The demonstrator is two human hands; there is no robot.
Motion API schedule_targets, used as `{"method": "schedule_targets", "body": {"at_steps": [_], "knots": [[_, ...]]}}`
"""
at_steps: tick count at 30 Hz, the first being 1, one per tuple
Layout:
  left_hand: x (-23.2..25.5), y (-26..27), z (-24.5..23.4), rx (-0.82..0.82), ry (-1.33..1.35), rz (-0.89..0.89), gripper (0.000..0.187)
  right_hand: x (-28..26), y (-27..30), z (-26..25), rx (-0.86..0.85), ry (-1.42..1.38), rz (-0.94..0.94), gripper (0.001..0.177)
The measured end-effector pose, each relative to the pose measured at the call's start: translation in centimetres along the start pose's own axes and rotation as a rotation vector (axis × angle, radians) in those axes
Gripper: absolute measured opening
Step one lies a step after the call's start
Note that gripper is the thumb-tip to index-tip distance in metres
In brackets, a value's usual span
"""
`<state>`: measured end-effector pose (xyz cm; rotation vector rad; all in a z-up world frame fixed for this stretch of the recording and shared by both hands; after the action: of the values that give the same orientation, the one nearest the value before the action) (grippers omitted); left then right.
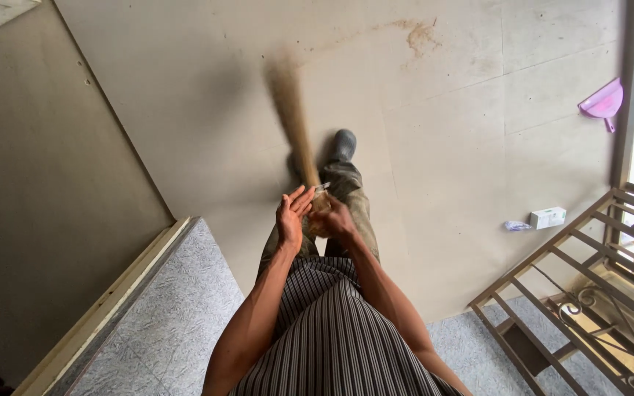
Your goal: The person sweeps the floor using a short broom, moving dirt and debris along the base of a wall and into an open area.
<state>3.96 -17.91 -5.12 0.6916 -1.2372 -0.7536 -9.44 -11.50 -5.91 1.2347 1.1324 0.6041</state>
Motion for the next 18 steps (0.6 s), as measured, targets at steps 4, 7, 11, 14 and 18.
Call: {"method": "schedule_targets", "body": {"at_steps": [4, 7, 11, 14, 18], "knots": [[0.6, -0.7, -0.8, 0.031, -0.016, 0.076, 0.073, -0.3, -2.1, 3.6, -0.092, 0.129, -0.006, 0.068], [1.1, -0.5, -1.3, 0.081, -0.011, 0.045, 0.074, 1.0, -5.1, 3.5, -0.007, 0.287, 0.053, 0.056], [1.8, -0.6, -0.7, 0.101, -0.047, 0.06, 0.076, 3.9, -10.7, 0.9, 0.064, -0.208, 0.143, 0.045], [1.5, 0.0, 0.0, 0.09, -0.041, 0.059, 0.075, 3.6, -12.7, -2.8, 0.119, -0.45, 0.051, 0.039], [1.6, 0.1, 1.8, 0.076, -0.046, 0.046, 0.074, -0.1, -10.0, -7.0, 0.286, -0.454, -0.019, 0.052]]}}
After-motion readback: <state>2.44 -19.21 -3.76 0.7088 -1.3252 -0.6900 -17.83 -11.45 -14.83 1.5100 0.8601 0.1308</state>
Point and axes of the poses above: each hand's wrist, its own y-axis away from the middle knuckle, its own z-axis out of the palm, x = y × z, the point moved 4 cm from there along -y, towards the middle knuckle, and after that the axes turned 10 degrees about x, right-handed, at the moved point
